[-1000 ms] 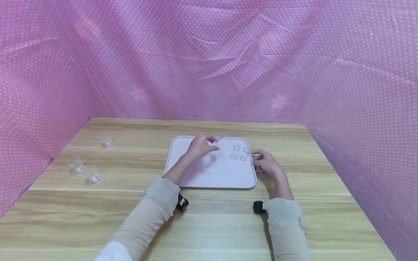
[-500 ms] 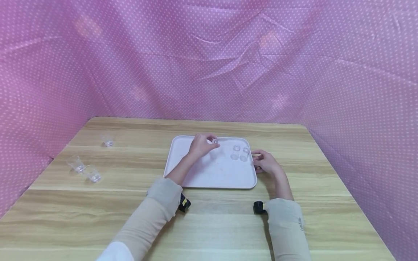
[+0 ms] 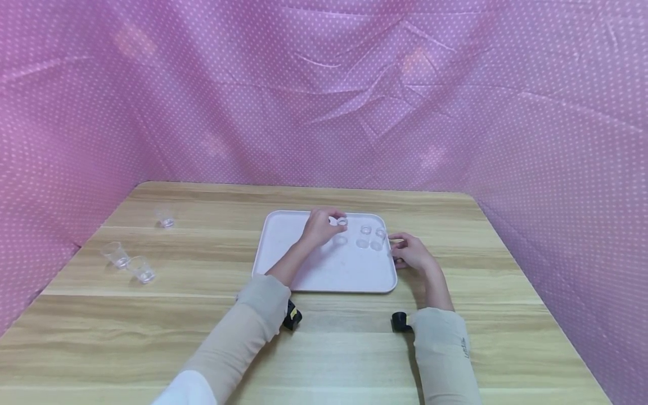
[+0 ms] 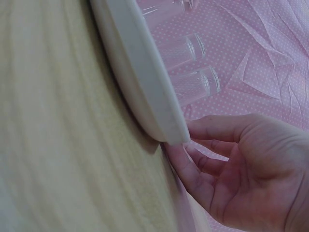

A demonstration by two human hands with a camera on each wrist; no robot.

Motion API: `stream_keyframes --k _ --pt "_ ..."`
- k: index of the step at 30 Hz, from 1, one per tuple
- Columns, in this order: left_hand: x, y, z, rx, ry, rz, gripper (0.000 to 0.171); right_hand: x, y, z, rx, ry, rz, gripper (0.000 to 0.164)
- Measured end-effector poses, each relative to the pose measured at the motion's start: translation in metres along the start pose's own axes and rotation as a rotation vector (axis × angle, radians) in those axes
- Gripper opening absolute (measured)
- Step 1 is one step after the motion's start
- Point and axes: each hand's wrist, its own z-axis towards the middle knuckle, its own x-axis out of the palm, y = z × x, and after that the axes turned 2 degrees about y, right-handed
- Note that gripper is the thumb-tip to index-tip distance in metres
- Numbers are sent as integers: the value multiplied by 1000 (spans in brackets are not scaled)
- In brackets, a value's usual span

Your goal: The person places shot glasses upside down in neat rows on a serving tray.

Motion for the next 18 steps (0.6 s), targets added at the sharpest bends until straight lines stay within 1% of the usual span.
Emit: stream_keyframes --k 9,14,18 --pt "9 -4 6 9 37 25 27 0 0 1 -11 0 3 44" --pt "11 -6 6 9 59 32 26 0 0 1 -3 -6 -17 45" --pt "13 -7 5 2 72 33 27 0 -1 1 1 -3 -12 45"
